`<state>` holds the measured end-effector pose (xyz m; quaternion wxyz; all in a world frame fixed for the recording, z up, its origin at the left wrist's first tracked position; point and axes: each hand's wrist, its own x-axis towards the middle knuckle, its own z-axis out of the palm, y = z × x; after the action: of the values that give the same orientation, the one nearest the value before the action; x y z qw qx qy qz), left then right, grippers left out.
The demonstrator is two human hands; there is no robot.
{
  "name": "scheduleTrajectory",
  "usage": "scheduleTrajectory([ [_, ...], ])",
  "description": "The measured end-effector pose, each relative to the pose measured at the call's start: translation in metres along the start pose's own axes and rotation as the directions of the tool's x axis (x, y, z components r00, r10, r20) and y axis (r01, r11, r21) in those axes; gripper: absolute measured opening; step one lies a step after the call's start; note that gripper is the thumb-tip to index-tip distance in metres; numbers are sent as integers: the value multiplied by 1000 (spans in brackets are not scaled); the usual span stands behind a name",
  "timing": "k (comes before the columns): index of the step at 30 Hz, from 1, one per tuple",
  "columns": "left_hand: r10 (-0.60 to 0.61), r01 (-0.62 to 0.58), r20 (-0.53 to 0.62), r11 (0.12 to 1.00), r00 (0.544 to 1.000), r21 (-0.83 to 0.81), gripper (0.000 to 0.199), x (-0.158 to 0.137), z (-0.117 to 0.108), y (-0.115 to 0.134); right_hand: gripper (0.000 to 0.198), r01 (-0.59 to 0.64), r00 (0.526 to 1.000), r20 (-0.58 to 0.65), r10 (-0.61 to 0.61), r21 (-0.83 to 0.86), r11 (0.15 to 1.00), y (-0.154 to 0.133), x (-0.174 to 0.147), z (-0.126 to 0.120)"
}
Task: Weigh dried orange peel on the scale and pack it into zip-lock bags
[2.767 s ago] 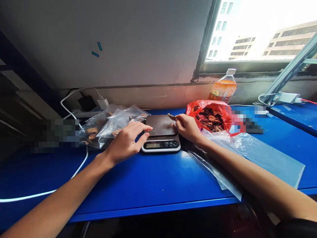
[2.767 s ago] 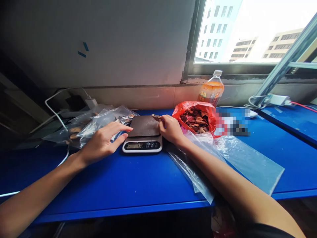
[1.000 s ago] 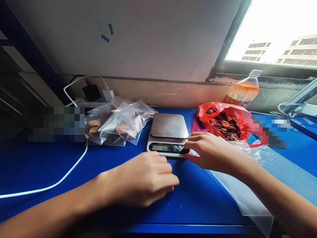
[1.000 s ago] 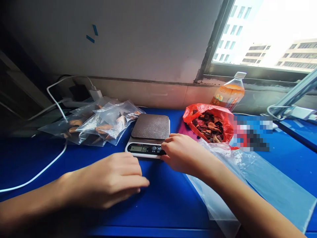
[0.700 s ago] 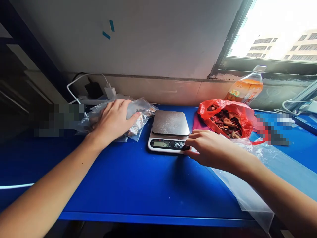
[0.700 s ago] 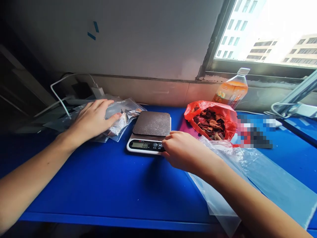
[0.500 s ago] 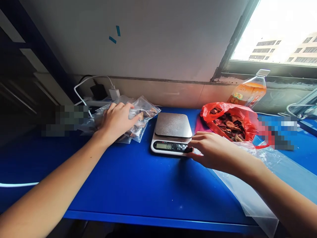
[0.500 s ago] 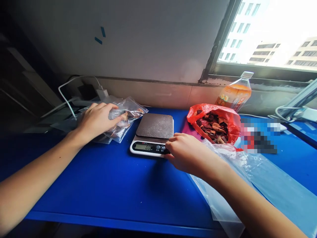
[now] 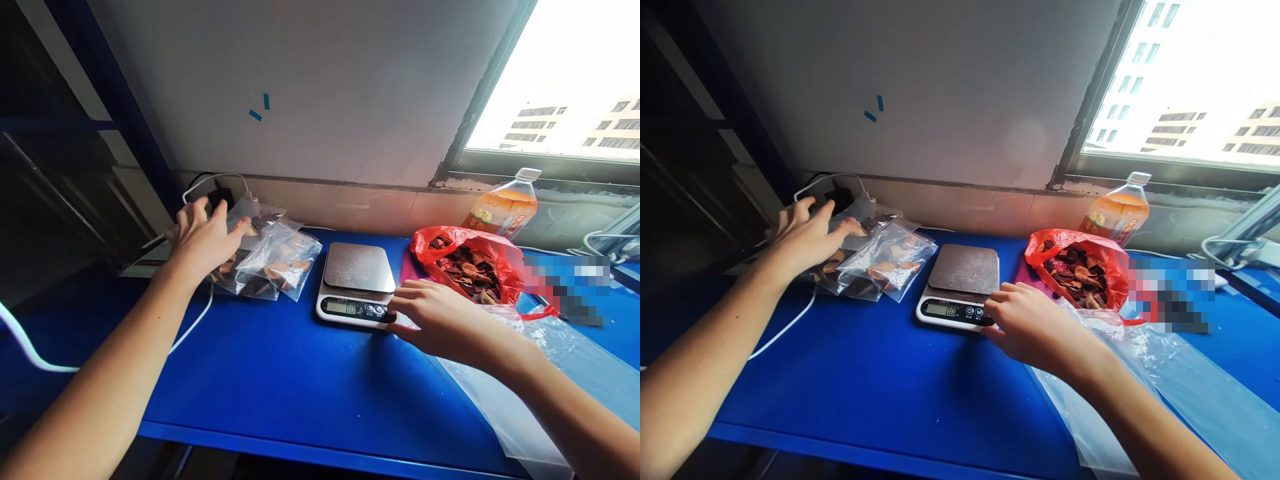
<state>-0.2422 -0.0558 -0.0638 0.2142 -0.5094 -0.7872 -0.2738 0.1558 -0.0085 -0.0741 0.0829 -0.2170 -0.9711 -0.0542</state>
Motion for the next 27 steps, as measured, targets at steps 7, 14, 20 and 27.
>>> scheduleTrajectory([
  [7,525,-541,-132,825,841,-165,48,-63,-36,105,17,-179,953,-229,198,102,979,61,-21,-23],
  [14,970,-714,-75,116,230,-691,21,-137,-61,152,61,-213,975,104,194,227,950,71,-18,13],
  [20,986,-700,68,158,155,-697,12,-140,-39,150,27,-66,994,104,46,199,978,62,-2,20],
  [27,987,-717,90,161,136,-678,15,-138,-43,150,17,-188,981,77,175,213,959,72,-6,26],
])
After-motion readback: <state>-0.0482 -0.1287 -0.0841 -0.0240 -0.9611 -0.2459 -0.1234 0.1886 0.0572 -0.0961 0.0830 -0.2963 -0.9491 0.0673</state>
